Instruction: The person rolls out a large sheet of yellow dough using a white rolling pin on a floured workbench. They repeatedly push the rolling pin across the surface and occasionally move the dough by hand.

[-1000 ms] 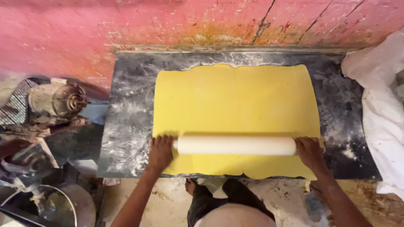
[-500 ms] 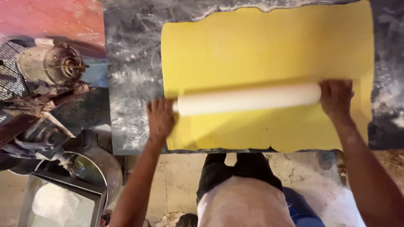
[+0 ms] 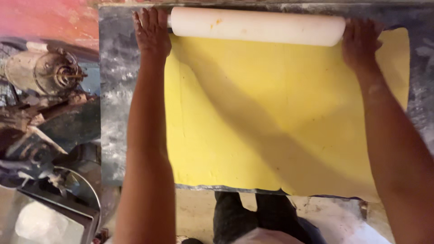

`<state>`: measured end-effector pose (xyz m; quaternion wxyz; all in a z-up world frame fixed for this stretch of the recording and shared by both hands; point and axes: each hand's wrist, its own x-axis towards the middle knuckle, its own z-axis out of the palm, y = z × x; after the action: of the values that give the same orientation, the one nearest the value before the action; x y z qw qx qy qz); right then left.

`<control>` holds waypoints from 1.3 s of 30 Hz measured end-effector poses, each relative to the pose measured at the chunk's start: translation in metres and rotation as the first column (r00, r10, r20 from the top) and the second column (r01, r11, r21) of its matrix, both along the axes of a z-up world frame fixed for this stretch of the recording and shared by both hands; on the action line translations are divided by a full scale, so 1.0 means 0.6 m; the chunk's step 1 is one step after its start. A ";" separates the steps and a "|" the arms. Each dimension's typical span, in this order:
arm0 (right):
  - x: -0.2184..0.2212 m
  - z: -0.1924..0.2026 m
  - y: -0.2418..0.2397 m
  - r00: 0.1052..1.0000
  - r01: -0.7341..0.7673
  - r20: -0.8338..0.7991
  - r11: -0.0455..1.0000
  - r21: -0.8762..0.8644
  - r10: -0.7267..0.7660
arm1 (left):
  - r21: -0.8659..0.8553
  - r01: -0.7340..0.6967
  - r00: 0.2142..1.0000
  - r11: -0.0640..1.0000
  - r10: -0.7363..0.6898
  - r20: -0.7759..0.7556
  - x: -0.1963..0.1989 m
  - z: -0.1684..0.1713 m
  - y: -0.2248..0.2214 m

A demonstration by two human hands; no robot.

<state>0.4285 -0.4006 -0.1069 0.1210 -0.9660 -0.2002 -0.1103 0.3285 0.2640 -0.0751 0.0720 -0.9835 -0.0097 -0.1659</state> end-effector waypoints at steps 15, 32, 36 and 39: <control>-0.423 0.209 0.079 0.978 0.208 -0.039 0.973 0.095 -0.205 | -0.192 0.016 0.966 0.981 -0.065 -0.249 -0.398 0.160 -0.055; -0.756 0.170 0.009 0.924 0.352 -0.138 0.935 -0.050 -0.356 | -0.310 -0.135 0.866 0.941 -0.039 -0.498 -0.808 0.153 -0.115; -0.753 0.204 0.028 0.878 0.412 -0.203 0.900 -0.143 -0.434 | -0.293 -0.136 0.808 0.946 -0.066 -0.586 -0.823 0.145 -0.110; -0.745 0.216 0.059 0.844 0.439 -0.270 0.886 -0.146 -0.463 | -0.251 -0.145 0.823 0.957 -0.024 -0.568 -0.825 0.151 -0.093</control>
<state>-0.0182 -0.3652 0.0228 0.0823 -0.9952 0.0488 0.0186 -0.1667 0.2084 0.0154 -0.0643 -0.9874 -0.0429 0.1381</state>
